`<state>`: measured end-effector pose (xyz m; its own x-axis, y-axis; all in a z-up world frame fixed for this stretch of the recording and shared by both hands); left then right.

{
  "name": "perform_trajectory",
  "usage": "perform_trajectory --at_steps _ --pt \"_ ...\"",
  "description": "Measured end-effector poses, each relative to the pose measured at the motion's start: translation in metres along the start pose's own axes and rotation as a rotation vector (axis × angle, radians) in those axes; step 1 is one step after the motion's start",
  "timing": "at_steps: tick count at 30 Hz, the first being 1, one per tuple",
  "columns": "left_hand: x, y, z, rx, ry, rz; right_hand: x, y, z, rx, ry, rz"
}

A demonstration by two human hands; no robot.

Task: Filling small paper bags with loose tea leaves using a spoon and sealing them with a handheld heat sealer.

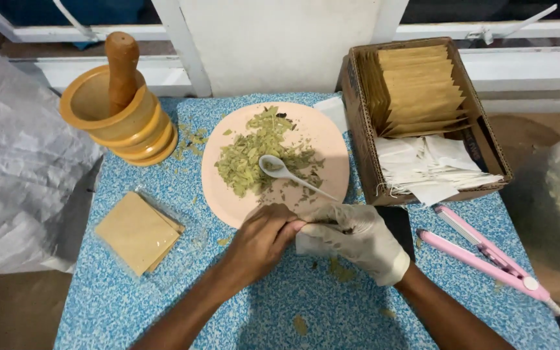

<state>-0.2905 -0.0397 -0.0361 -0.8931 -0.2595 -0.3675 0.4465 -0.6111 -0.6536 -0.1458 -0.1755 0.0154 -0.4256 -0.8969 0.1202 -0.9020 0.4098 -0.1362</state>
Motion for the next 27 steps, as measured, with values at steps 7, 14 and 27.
perform_trajectory --at_steps 7,14,27 --pt "-0.002 -0.011 -0.005 0.017 0.009 -0.039 0.014 0.009 -0.030 0.014 -0.172 -0.009" --pt "0.002 -0.022 0.002 -0.292 0.242 0.046 0.009 -0.008 0.008 0.073 -0.237 -0.047" --pt "0.009 -0.002 -0.017 -0.349 0.253 -0.026 0.008 -0.019 0.020 -0.200 -0.400 -0.017"
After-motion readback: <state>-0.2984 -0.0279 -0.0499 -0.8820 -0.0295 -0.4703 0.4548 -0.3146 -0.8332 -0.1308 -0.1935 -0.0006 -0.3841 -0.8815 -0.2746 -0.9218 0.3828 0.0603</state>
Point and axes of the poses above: each hand's wrist, its own x-axis away from the middle knuckle, its own y-axis out of the palm, z = x × y, the point moved 2 cm from there along -x, towards the middle knuckle, and after that the axes turned 6 degrees about -z, right-handed, at the moved point
